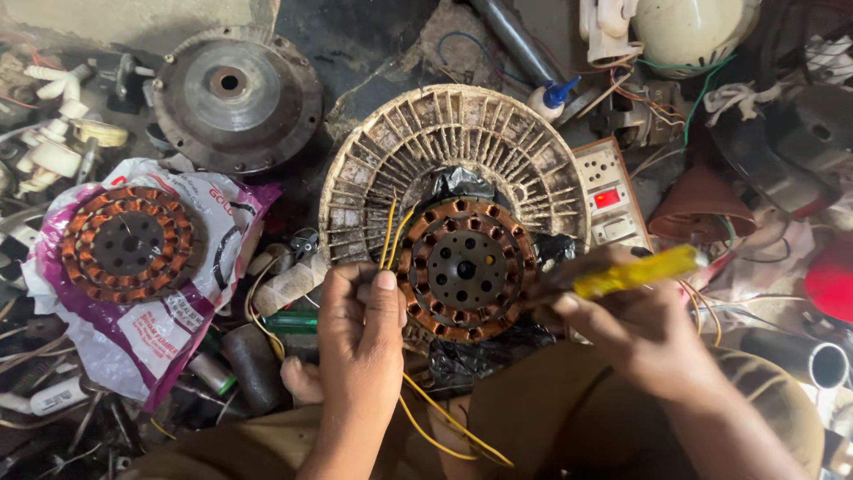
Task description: The person sits on the floor and works on a ceiling fan motor stator, using a screwdriver to pry and adjust the copper winding assembly. They position the stator on the fan housing, route yellow wires around it, and connect wires while testing with a small electrical testing device.
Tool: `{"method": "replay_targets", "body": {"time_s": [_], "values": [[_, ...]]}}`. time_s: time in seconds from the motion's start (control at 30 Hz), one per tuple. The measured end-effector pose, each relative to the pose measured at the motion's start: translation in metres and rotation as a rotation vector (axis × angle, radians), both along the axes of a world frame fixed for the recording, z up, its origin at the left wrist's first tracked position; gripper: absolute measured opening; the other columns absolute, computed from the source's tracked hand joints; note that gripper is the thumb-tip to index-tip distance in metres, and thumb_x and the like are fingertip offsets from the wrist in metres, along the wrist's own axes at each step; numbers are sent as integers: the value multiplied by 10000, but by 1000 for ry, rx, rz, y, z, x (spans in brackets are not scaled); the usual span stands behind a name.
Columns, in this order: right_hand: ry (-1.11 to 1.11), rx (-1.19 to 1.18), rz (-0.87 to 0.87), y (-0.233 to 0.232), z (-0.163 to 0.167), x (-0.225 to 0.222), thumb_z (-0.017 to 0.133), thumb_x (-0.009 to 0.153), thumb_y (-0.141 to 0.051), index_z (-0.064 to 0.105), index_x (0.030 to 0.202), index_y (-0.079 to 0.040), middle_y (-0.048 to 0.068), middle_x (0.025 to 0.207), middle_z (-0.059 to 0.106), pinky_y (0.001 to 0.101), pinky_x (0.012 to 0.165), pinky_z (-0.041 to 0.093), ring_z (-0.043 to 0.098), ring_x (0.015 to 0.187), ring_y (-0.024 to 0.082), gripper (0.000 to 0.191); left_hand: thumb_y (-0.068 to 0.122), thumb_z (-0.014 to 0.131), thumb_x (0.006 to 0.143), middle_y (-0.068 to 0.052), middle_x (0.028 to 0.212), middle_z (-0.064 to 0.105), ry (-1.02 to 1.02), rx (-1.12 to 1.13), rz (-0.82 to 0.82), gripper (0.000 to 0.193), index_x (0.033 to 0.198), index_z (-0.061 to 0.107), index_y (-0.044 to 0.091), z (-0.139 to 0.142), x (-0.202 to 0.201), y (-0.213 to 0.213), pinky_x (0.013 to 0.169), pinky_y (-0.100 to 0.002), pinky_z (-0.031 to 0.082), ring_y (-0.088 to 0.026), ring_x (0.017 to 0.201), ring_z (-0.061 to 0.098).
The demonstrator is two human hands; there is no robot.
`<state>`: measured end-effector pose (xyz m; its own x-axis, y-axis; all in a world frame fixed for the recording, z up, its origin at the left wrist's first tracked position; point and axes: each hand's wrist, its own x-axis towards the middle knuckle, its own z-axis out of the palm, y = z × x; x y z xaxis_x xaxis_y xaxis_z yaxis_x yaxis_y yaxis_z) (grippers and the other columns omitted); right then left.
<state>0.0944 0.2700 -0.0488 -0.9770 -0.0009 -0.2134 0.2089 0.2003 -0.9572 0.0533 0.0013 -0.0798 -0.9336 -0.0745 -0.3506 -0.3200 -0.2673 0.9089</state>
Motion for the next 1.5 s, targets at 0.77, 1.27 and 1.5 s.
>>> {"method": "replay_targets", "body": {"time_s": [0.77, 1.27, 1.5], "values": [[164, 83, -32, -37, -17, -13, 692, 971, -125, 657, 1076, -31, 9, 954, 701, 237, 784, 543, 663, 856, 81, 145, 149, 573, 1033, 35, 734, 545, 6, -3, 9, 105, 1052, 556, 47, -3, -4, 3, 519, -188, 357, -25, 621, 444], [226, 38, 16, -35, -21, -12, 687, 983, -81, 642, 1086, -8, 45, 1031, 723, 258, 854, 553, 681, 950, 98, 134, 155, 573, 1037, 41, 739, 557, 37, -30, 16, 99, 1052, 558, 58, -6, -6, 6, 536, -187, 384, -22, 634, 463], [249, 58, -37, -35, -25, -12, 686, 1000, -78, 653, 1105, 2, 42, 977, 707, 249, 793, 552, 659, 859, 90, 137, 155, 565, 1042, 34, 747, 577, 40, -40, -6, 94, 1047, 554, 62, -5, -7, 5, 541, -190, 393, -24, 646, 481]]}}
